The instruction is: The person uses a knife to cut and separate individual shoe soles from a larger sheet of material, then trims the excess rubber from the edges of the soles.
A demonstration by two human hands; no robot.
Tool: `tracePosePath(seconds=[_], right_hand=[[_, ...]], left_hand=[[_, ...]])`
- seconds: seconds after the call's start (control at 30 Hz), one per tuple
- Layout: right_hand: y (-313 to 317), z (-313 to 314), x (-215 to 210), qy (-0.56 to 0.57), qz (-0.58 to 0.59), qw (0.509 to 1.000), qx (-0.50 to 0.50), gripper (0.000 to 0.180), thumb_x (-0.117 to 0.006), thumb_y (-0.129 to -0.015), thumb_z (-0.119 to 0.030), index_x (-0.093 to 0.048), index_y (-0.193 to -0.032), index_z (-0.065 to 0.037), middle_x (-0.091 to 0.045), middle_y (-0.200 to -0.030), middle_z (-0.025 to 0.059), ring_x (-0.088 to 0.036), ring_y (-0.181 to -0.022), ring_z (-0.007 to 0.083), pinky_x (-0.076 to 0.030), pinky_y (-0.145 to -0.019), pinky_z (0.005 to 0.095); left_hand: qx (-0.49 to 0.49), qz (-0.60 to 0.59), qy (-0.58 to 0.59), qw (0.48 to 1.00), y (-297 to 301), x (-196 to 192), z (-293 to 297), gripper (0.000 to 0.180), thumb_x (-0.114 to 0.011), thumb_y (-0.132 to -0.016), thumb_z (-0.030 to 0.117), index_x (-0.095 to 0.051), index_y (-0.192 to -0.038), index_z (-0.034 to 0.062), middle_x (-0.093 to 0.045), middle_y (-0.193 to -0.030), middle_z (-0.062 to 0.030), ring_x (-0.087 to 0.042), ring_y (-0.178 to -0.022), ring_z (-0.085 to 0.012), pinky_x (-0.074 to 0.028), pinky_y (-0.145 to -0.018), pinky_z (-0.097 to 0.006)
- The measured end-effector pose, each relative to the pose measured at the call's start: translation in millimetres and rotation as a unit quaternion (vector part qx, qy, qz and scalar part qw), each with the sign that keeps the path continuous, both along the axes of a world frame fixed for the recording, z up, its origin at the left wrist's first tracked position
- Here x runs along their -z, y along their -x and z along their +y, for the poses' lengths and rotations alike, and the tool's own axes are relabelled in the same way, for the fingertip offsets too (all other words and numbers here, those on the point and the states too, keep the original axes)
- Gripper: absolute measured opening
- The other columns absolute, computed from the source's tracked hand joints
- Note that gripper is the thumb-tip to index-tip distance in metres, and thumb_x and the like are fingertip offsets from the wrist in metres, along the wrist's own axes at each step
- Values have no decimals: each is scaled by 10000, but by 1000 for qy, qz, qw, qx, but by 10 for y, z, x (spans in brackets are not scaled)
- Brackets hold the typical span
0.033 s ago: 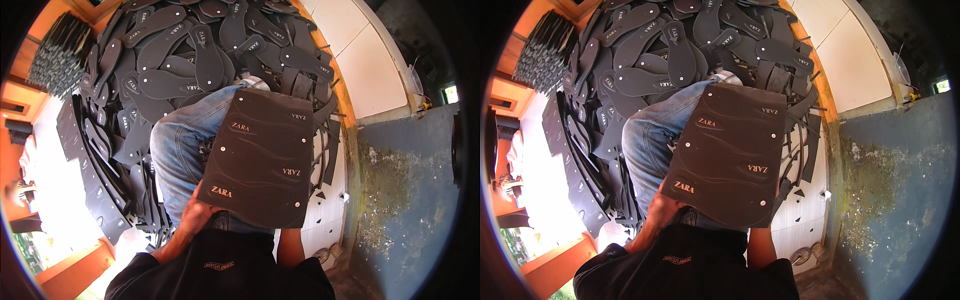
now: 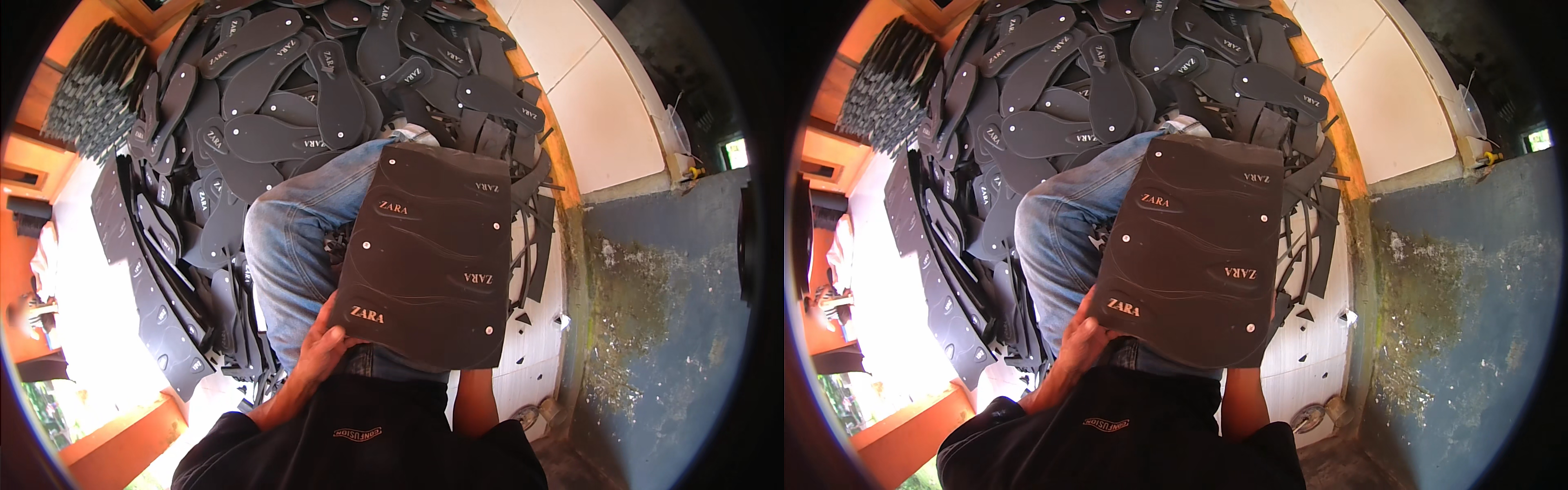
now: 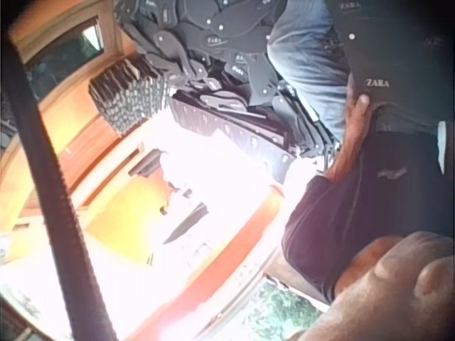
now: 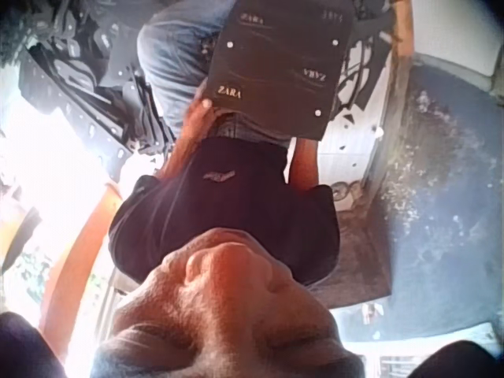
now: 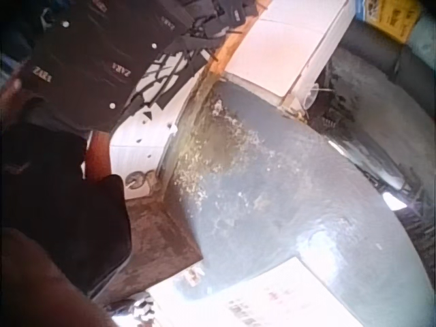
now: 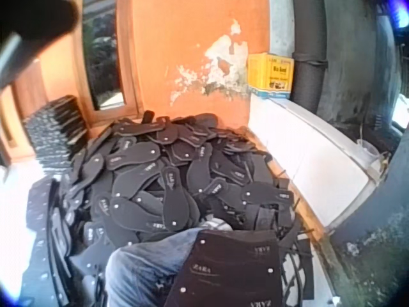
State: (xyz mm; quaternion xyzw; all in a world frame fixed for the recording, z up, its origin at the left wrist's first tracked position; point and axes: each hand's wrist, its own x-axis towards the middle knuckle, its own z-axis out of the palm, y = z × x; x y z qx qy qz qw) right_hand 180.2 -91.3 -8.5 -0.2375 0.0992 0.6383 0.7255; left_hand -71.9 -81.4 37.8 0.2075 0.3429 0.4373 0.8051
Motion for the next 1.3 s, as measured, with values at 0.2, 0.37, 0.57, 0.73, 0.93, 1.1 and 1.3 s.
tracePosePath(seconds=[0.2, 0.37, 0.57, 0.73, 0.93, 1.1, 1.3], right_hand=[[-297, -60, -107, 10, -48, 998, 27, 475, -419, -943, -411, -539, -1181, -19, -626, -1066, 117, -634, -896, 215, -518, -780, 321], [-426, -82, -162, 31, -202, 978, -41, 457, -466, -917, -394, -551, -1171, -24, -637, -1047, 124, -634, -911, 209, -520, -789, 310], [-436, -374, -26, 50, -201, 978, -35, 472, -549, -868, -331, -508, -1226, -25, -606, -1126, 154, -614, -980, 293, -508, -848, 425], [-284, -559, -144, 61, -220, 973, -27, 466, -561, -865, -369, -536, -1188, -35, -622, -1079, 140, -627, -930, 281, -523, -801, 402], [-311, -619, -137, 42, -226, 973, -35, 435, -527, -896, -362, -540, -1186, -38, -630, -1060, 133, -629, -925, 273, -523, -806, 386], [-93, -401, -237, 54, -150, 987, 9, 435, -505, -906, -324, -516, -1205, -9, -616, -1101, 154, -623, -959, 289, -524, -825, 398], [-5, -243, -76, 107, -295, 947, 68, 356, -606, -863, -171, -529, -1162, 8, -626, -1031, 126, -632, -841, 209, -528, -717, 308]], left_hand=[[34, 63, 29, 997, -123, 125, 445, 460, -546, -900, 102, -401, -1312, -44, -586, -1153, -116, -579, -1030, -172, -457, -900, -288], [71, 114, -85, 987, -41, -21, 582, 445, -557, -887, 63, -433, -1291, -77, -635, -1059, -107, -595, -957, -136, -466, -847, -263], [170, 167, -259, 936, 104, -249, 300, 483, -593, -883, 88, -433, -1326, -18, -645, -985, -48, -549, -871, -77, -432, -786, -220], [173, 124, -217, 953, 119, -269, 39, 479, -588, -907, 138, -430, -1339, 6, -614, -959, 2, -492, -820, -52, -409, -750, -207], [151, 82, -187, 967, 108, -302, -15, 457, -560, -919, 140, -429, -1316, -46, -584, -1173, -72, -510, -1075, -118, -392, -932, -255], [47, -136, -146, 979, -32, -152, 143, 786, -630, -861, 352, -222, -1420, -20, -428, -1356, -126, -461, -1186, -204, -394, -959, -357], [145, 23, -139, 979, -463, 55, 391, 797, -654, -840, 329, -209, -1425, 20, -426, -1338, -113, -456, -1174, -210, -397, -942, -347]])
